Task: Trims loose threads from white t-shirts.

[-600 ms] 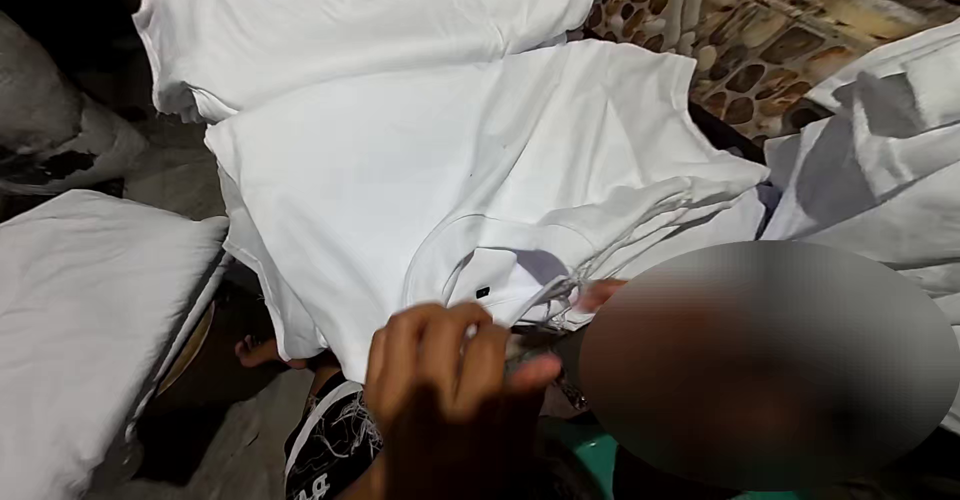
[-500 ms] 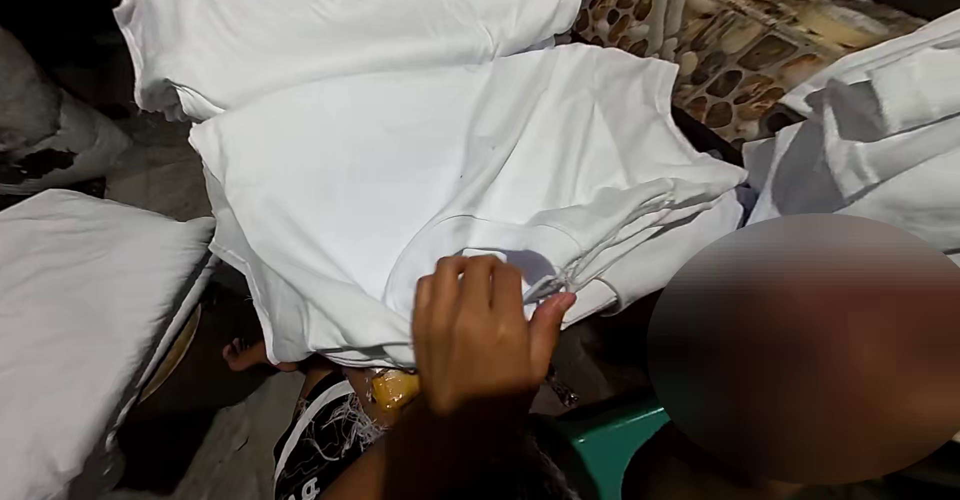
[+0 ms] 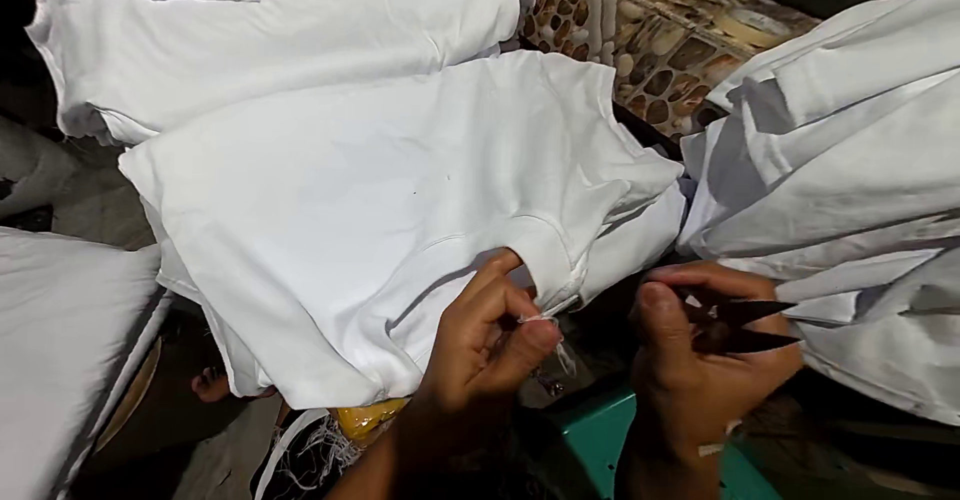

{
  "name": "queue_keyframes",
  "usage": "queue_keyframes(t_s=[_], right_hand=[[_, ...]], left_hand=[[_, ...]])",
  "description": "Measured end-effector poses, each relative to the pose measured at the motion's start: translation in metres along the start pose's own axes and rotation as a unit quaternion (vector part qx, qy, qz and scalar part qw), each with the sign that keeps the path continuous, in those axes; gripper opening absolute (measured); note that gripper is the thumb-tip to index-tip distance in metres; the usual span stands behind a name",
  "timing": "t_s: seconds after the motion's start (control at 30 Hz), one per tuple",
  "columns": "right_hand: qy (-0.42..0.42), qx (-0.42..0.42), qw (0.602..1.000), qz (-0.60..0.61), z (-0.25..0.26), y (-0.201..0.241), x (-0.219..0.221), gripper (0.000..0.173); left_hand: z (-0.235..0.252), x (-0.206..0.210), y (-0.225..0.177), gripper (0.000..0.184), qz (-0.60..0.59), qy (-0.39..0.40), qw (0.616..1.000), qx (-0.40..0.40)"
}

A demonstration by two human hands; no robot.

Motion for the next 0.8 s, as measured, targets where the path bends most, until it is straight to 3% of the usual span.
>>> queue_keyframes(t_s=[0.07,0.17,0.23,0.37,0.5,0.6,0.8], right_hand=[[0.041,-0.017,0.999,-0.002,-0.009,0.005,0.011,0.015],[0.087,-0.051,0.994,-0.03,-0.022,0.011,0.038,0.033],[0.082,-0.034,0.996,0.013,-0.027,0.011,0.048,0.027],[0.072,-0.023,0.996,0.053,-0.024,0.009,0.044,0.019],[0.093,-0.014,0.995,-0.019,-0.026,0.011,0.033,0.047],[0.086,0.023,0.995,-0.05,-0.028,0.015,0.023,0.034],[0.093,-0.022,0.99,-0.107,-0.043,0.021,0.019,0.031]], left_hand=[[-0.006,-0.001,-0.002,0.036,-0.028,0.018,0.999,-0.012],[-0.014,0.006,-0.008,0.041,0.071,0.007,0.997,0.027],[-0.019,0.005,-0.01,0.04,0.106,-0.014,0.994,0.034],[-0.025,-0.01,-0.014,0.041,0.039,-0.034,0.998,-0.023],[-0.023,-0.014,-0.011,0.043,0.042,-0.003,0.998,-0.036],[-0.02,-0.017,-0.004,0.038,-0.063,0.034,0.995,-0.064],[-0.015,-0.008,0.008,0.035,-0.144,0.084,0.984,-0.067]])
Point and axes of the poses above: each hand's wrist, its own z-axis towards the middle knuckle, its own x-axis out of the palm, y = z × x, the point moved 2 cm from there along z, towards the middle knuckle, and after that the axes turned 13 degrees about -x, right-handed, at the moved point
